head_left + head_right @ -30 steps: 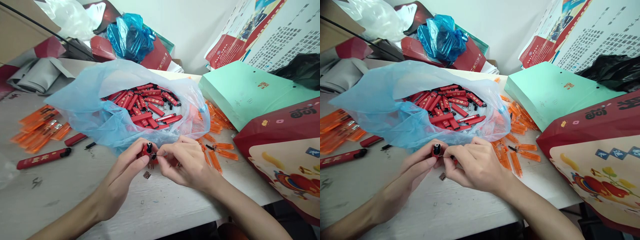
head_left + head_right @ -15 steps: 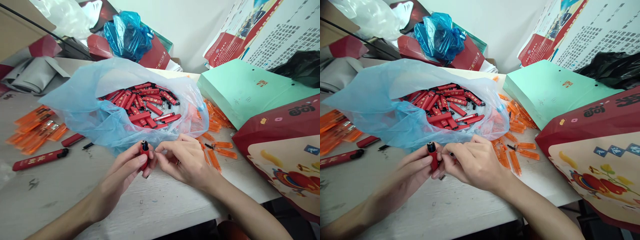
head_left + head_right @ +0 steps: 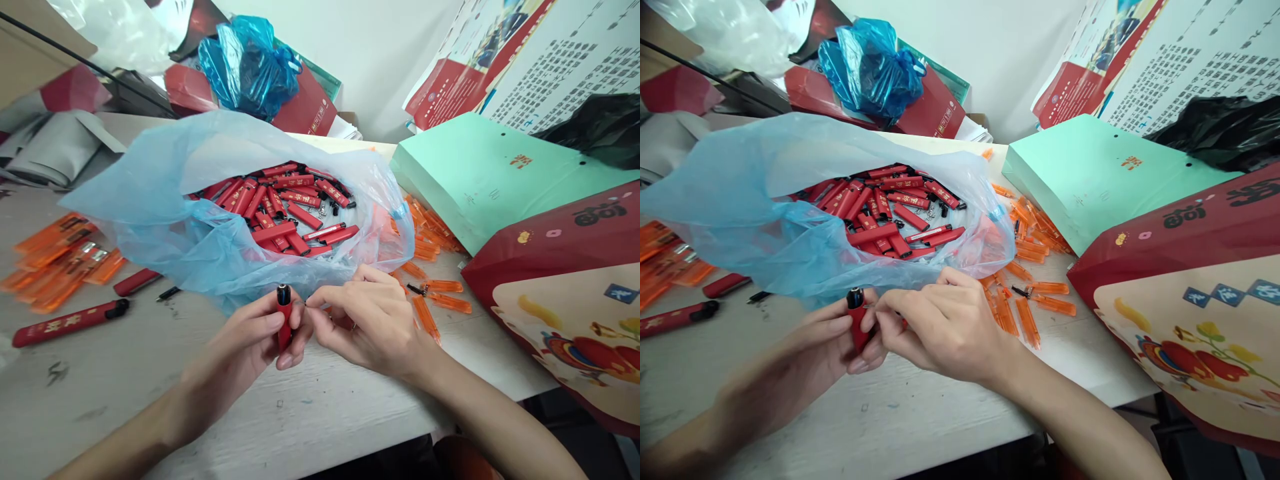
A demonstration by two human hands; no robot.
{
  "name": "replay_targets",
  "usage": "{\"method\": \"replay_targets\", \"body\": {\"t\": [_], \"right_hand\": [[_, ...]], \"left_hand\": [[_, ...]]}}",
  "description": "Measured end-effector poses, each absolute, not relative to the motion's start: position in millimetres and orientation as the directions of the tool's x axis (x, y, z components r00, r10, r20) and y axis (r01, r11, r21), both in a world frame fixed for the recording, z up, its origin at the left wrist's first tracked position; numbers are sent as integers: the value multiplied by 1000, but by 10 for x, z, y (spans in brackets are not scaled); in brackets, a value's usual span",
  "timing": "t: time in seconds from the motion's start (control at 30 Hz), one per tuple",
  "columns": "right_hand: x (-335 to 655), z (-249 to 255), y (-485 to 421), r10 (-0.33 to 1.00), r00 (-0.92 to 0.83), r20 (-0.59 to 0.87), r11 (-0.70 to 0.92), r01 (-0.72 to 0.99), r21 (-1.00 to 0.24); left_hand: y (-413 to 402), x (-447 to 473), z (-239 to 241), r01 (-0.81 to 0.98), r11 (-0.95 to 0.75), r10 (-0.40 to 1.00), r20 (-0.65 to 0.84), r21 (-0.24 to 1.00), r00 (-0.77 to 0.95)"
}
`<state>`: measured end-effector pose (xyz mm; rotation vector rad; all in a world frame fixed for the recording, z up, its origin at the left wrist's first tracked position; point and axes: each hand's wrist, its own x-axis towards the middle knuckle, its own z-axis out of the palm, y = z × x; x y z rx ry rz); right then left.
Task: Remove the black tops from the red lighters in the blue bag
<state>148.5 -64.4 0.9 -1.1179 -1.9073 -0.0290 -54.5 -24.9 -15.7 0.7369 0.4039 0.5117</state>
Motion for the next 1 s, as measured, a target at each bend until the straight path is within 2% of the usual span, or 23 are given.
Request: {"method": "replay_targets", "body": {"t": [0.33, 0.6, 0.77, 0.87, 1.0], "right_hand": [[1481, 14, -640, 686, -197, 701, 593, 710, -380], [1488, 18, -650, 681, -218, 699, 604, 707, -369], [1434, 73, -671, 744, -127, 656, 562, 649, -513], [1408, 116, -710, 812, -50, 581, 490, 599, -634], [1395, 147, -757, 868, 8, 497, 415, 538, -734]], "left_hand": [[-255, -582, -164, -219, 587, 543, -178, 780, 821], [-236, -589, -115, -108, 454, 577, -200, 884, 792], [-245, -598, -110, -51, 328, 634, -180, 943, 752], [-263, -597, -84, 4, 250, 670, -176, 968, 721], [-293, -602, -55, 50, 213, 690, -187, 976, 699]]}}
